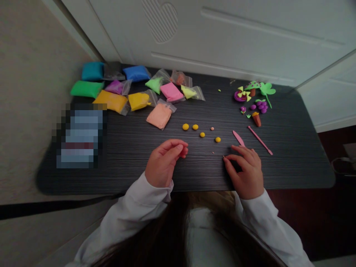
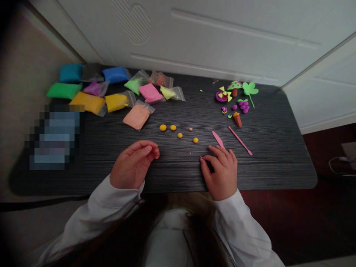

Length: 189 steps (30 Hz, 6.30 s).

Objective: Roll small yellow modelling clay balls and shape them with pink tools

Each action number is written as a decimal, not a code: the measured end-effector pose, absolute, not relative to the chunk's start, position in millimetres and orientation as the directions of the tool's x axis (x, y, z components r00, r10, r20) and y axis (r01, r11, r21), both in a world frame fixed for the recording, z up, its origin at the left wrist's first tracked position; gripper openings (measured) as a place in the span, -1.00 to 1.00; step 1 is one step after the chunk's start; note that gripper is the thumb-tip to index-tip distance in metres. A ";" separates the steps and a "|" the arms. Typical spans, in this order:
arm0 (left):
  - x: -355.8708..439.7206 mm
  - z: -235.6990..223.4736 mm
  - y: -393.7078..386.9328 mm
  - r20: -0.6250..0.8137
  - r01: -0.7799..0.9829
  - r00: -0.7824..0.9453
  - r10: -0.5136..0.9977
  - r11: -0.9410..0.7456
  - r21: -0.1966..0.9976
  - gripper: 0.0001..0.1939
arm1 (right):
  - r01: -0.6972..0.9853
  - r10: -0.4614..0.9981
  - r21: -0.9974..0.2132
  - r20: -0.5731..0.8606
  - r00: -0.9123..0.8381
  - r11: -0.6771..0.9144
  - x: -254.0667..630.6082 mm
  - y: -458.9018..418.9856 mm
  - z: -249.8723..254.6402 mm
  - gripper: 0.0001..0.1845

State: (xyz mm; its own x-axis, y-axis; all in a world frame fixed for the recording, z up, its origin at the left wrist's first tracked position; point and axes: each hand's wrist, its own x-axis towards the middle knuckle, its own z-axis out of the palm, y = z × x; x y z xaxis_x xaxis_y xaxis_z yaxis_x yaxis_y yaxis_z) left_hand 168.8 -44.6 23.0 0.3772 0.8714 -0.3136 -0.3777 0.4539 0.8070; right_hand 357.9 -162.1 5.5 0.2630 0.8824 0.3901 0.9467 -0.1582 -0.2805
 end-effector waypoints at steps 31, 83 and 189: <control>172.6 50.3 -81.8 -0.409 -0.161 0.763 0.501 0.760 0.630 -0.84 | 0.876 0.867 -0.430 0.497 0.029 0.218 308.2 -158.7 84.2 -0.80; 178.2 53.0 -88.8 -0.396 -0.395 0.624 0.674 0.709 0.584 -0.95 | 0.830 0.820 -0.502 0.563 0.101 0.242 294.9 -151.0 78.0 -0.65; 173.7 47.9 -71.0 -0.054 -0.296 0.458 0.887 0.210 0.932 -0.88 | 0.626 0.717 -0.772 0.499 0.487 0.112 323.0 -142.8 46.8 -0.81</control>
